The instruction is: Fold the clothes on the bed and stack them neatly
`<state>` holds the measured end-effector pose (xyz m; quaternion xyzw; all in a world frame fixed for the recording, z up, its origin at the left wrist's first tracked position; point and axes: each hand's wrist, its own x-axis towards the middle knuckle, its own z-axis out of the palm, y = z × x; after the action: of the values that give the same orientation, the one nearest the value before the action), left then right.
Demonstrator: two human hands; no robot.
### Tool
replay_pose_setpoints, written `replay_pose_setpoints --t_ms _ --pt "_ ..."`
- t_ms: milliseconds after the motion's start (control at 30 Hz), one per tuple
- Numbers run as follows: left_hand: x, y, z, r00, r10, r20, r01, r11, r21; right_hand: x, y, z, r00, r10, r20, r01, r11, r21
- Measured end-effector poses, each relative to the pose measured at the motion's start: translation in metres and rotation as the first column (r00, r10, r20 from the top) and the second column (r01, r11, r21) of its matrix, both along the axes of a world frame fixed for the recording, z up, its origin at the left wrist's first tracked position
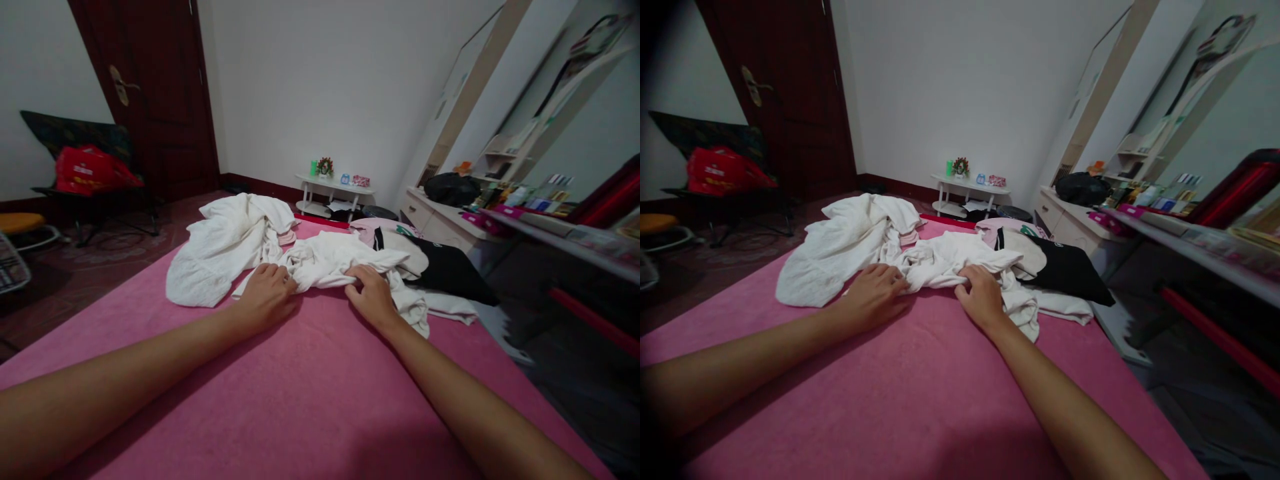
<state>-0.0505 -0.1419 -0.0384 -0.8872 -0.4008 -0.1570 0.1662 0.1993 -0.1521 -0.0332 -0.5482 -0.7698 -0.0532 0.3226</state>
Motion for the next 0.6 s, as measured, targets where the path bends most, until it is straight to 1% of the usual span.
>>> replay_pose_setpoints --t_ms 67,133,233,267,333,400,467,533,600 --pt "0.003 0.005 -0.002 1.000 -0.006 0.005 0.006 0.999 0.038 -0.001 -0.010 0.010 0.999 0.029 -0.034 -0.028 0.999 0.023" --pt "0.002 0.010 0.000 0.997 -0.062 0.053 0.062 0.998 0.013 0.000 -0.019 0.021 0.997 0.051 -0.058 -0.049 0.998 0.041" --pt "-0.007 0.015 0.012 0.965 -0.141 0.223 0.158 0.986 -0.058 0.005 -0.025 0.033 0.986 0.047 -0.161 -0.037 0.997 0.065" --pt "-0.012 0.015 0.017 0.949 -0.157 0.274 0.180 0.982 -0.061 0.007 -0.025 0.035 0.979 0.038 -0.201 -0.026 0.998 0.061" --pt "-0.018 0.012 0.026 0.928 -0.183 0.324 0.201 0.979 -0.024 0.010 -0.024 0.038 0.970 0.027 -0.240 -0.028 1.000 -0.002" --pt "-0.021 0.004 0.031 0.934 -0.220 0.283 0.220 0.975 0.030 0.010 -0.023 0.038 0.970 0.023 -0.243 -0.054 0.991 -0.120" --pt "-0.018 -0.006 0.029 0.949 -0.264 0.171 0.260 0.964 0.044 0.007 -0.021 0.036 0.977 0.008 -0.215 -0.060 0.970 -0.235" --pt "-0.010 -0.015 0.020 0.957 -0.284 0.059 0.284 0.959 0.000 0.005 -0.020 0.030 0.992 -0.023 -0.126 -0.017 0.950 -0.311" --pt "-0.001 -0.019 0.009 0.968 -0.251 0.008 0.251 0.967 -0.046 0.004 -0.018 0.023 0.999 -0.039 0.015 0.042 0.922 -0.386"
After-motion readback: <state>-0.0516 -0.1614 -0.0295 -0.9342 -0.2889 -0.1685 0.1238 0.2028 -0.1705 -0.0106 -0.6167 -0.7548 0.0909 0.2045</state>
